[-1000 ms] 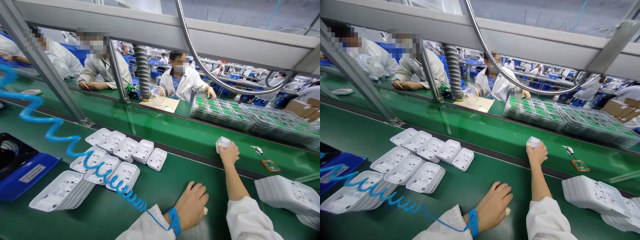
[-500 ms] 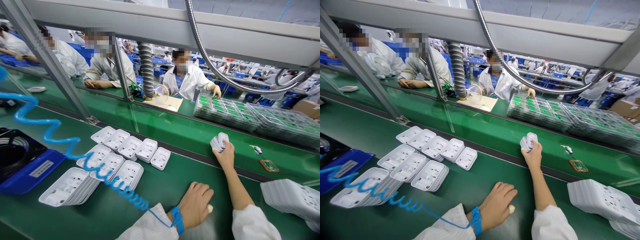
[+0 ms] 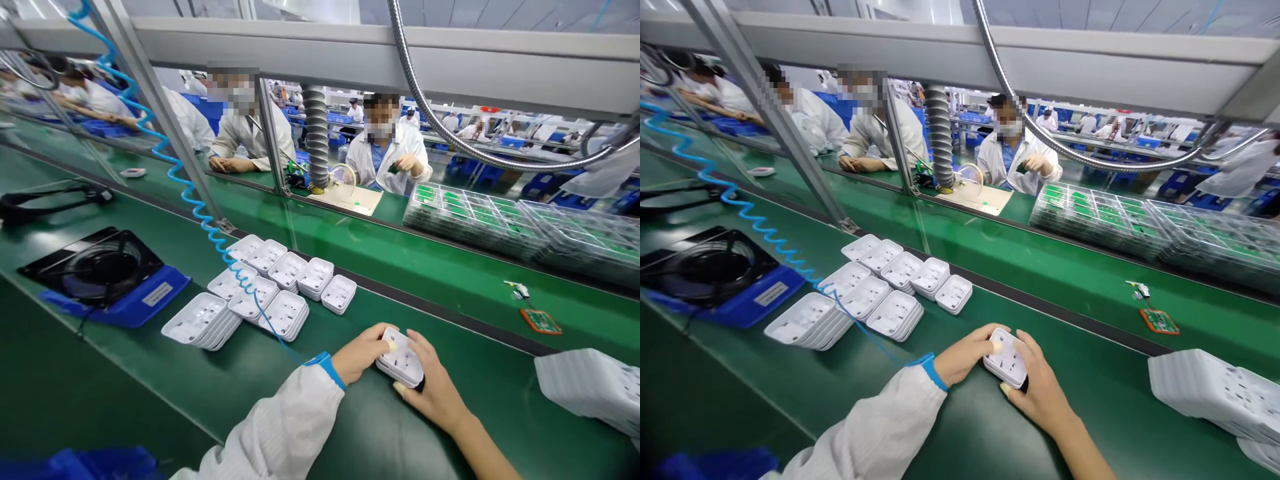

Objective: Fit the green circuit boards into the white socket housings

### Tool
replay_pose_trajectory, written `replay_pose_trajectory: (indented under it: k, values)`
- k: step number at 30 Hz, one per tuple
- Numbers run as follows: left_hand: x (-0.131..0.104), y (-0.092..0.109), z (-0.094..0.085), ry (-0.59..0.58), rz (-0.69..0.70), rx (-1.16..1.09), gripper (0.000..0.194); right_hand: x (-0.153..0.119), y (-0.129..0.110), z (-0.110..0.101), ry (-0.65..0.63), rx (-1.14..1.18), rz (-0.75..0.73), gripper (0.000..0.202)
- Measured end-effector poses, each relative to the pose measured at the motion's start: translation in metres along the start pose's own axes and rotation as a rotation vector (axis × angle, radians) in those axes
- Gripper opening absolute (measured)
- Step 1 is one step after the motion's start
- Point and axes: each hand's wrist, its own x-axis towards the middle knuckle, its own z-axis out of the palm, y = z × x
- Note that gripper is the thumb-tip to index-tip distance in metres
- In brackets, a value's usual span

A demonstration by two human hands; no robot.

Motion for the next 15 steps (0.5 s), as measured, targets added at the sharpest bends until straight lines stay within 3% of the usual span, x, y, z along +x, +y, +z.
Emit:
replay_pose_trajectory:
  k: [3,6,9,13,15]
  values:
    - [-0.004,-0.01,0.006,0.113,0.042,-0.048,0.039,0.003,-0.003,0.002,0.056,0.045,0.233,0.086]
    - [-0.006,-0.017,0.014,0.202,0.09,-0.058,0.037,0.002,-0.007,0.0,0.017,0.152,0.417,0.082]
    - [-0.01,-0.023,0.021,0.282,0.104,-0.026,0.036,-0.002,-0.013,-0.002,0.003,0.38,0.442,0.074]
    - [-0.018,-0.03,0.026,0.427,0.137,-0.065,0.03,-0.004,-0.021,0.002,0.069,0.853,0.42,0.075]
    - [-0.023,-0.032,0.026,0.51,0.159,-0.089,0.028,0.0,-0.027,0.005,0.095,0.982,0.444,0.075]
